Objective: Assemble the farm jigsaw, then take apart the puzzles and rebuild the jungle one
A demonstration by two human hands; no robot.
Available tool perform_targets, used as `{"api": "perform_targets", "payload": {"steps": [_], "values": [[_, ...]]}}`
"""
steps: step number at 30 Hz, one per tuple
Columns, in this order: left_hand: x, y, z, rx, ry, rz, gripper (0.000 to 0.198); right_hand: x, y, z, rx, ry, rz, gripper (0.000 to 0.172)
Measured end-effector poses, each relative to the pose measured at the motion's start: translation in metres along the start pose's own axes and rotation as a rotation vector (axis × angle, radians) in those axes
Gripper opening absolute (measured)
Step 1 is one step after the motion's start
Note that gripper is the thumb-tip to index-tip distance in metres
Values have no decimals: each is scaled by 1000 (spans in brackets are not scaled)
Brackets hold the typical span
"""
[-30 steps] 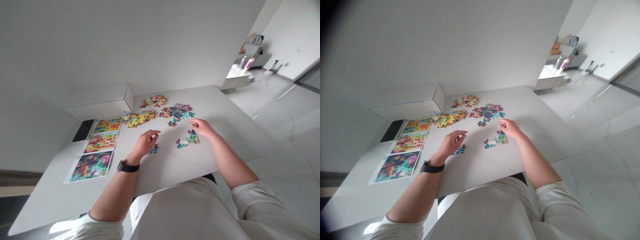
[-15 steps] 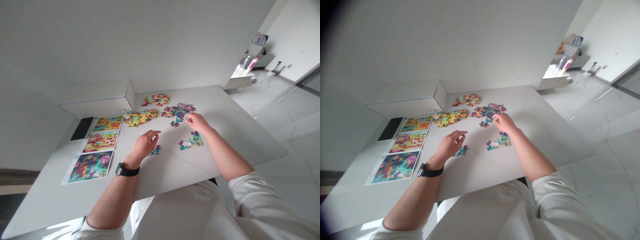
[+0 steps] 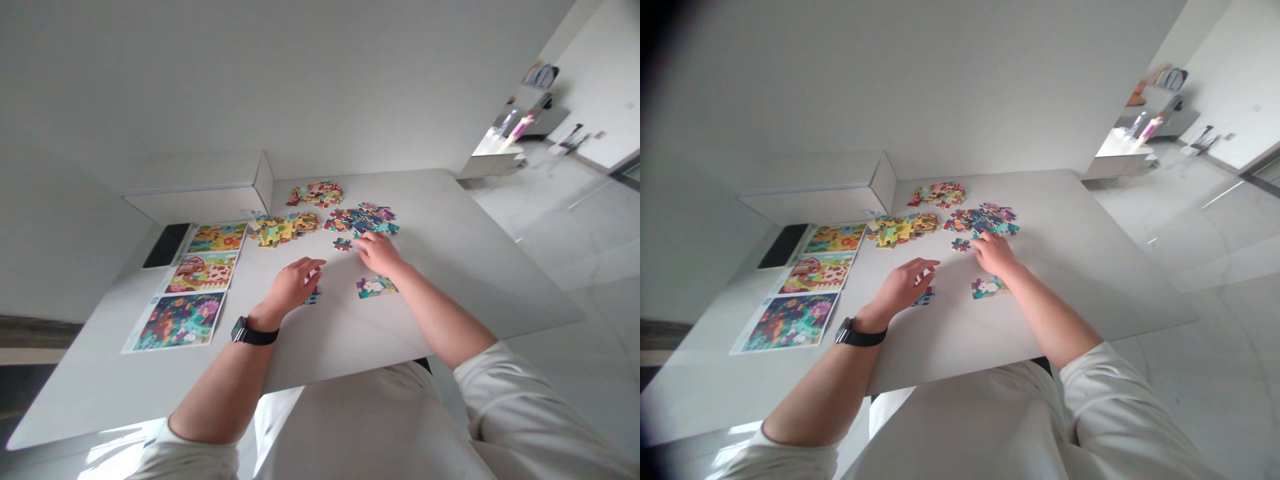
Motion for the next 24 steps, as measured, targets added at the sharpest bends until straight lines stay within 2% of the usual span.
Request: {"api": "perform_targets", "payload": {"steps": [3,6,13,20,24], "values": [[0,0,0,-11,9,-4,37,0,6,16,-5,-42,73,45],[1,-3,-1,-19,3,-13,37,1,1,26,0,-40,60,48],[1,-4,-2,-15,-3,-24,37,1,-11,19,31,62,18,44],[1,-5,-2,-15,-6,-29,36,0,-4,33,-6,-58,59,42],[0,-5,-4,-10,-11,-15,37,-3,5,44,18,-110,89,32]]}}
Point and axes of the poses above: each hand's wrist, its own x-axis towards the middle knuckle, its own y-axis out of the back of the hand, z = x × y, the point moved 9 cm from there along x, towards the middle knuckle, and after that the axes turned 4 degrees about x, right-handed, at the moved point
